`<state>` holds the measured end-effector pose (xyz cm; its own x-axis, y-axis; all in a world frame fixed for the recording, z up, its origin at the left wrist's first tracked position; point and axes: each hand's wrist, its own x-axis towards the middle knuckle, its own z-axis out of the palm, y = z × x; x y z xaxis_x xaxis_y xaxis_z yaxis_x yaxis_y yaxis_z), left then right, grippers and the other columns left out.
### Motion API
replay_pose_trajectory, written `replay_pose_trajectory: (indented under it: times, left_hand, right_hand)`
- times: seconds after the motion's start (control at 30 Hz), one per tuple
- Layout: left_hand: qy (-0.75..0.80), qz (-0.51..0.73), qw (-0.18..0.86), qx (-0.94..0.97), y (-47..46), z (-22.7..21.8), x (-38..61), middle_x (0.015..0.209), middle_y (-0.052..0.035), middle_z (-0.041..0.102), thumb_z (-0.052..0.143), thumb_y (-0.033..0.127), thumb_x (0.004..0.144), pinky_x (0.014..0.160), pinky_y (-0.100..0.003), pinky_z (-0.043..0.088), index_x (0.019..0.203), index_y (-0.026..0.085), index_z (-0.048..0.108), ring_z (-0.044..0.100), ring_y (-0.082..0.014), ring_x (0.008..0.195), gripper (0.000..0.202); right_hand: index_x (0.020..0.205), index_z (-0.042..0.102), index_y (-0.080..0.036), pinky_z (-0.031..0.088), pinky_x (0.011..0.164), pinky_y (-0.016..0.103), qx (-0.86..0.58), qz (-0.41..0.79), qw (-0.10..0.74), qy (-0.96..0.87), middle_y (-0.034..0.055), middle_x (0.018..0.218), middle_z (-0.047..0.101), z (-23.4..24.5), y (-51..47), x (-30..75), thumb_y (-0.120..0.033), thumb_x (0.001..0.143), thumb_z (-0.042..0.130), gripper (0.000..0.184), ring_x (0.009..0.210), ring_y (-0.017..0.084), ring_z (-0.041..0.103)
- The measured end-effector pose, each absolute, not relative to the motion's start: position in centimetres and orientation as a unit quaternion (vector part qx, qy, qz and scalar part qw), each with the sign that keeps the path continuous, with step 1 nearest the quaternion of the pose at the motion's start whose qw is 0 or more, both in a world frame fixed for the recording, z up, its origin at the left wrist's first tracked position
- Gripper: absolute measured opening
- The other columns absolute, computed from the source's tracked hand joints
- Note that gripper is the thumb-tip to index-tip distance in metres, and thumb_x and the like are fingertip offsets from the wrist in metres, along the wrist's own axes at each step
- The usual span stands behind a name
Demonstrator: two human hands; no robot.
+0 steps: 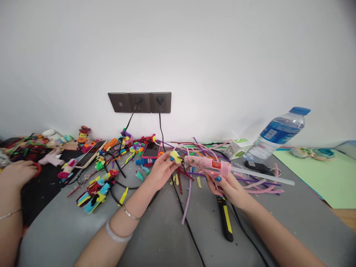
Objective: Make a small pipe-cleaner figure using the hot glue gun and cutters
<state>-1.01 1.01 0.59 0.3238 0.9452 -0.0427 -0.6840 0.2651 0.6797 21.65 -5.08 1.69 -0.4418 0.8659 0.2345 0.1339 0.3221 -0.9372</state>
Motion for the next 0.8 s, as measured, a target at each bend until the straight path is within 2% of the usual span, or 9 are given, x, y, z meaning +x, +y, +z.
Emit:
replay_pose_trajectory:
  times: [0.13, 0.6, 0.8]
  left_hand:
    - [0.226, 0.539, 0.763, 0.276, 1.03, 0.71, -1.03, 0.087, -0.0012, 0.072, 0.088, 0.023, 0.062, 0.087, -0.030, 0.053, 0.090, 0.016, 0.070, 0.068, -0.0135, 0.080, 0.034]
    - [0.226, 0.554, 0.757, 0.262, 1.11, 1.07, -1.11, 0.089, -0.0010, 0.073, 0.085, 0.018, 0.066, 0.088, -0.031, 0.054, 0.091, 0.018, 0.068, 0.068, -0.0142, 0.085, 0.030]
    - [0.222, 0.563, 0.752, 0.262, 1.19, 1.09, -1.22, 0.088, -0.0007, 0.073, 0.087, 0.020, 0.062, 0.086, -0.030, 0.054, 0.090, 0.018, 0.068, 0.069, -0.0145, 0.085, 0.033]
  right_hand:
    - [0.068, 0.040, -0.023, 0.024, 0.046, 0.029, -0.348, 0.466, 0.395, -0.711, -0.0052, 0.046, 0.036, 1.61, -5.07, 21.70, -0.063, 0.098, 0.030, 0.051, 0.043, 0.011, 0.028]
    - [0.064, 0.039, -0.022, 0.024, 0.046, 0.029, -0.359, 0.470, 0.384, -0.709, -0.0040, 0.046, 0.036, 1.65, -5.06, 21.83, -0.062, 0.098, 0.029, 0.053, 0.044, 0.011, 0.028]
    - [0.071, 0.043, -0.022, 0.025, 0.045, 0.028, -0.343, 0.469, 0.393, -0.713, -0.0057, 0.045, 0.038, 1.77, -4.92, 21.90, -0.061, 0.098, 0.031, 0.049, 0.042, 0.011, 0.028]
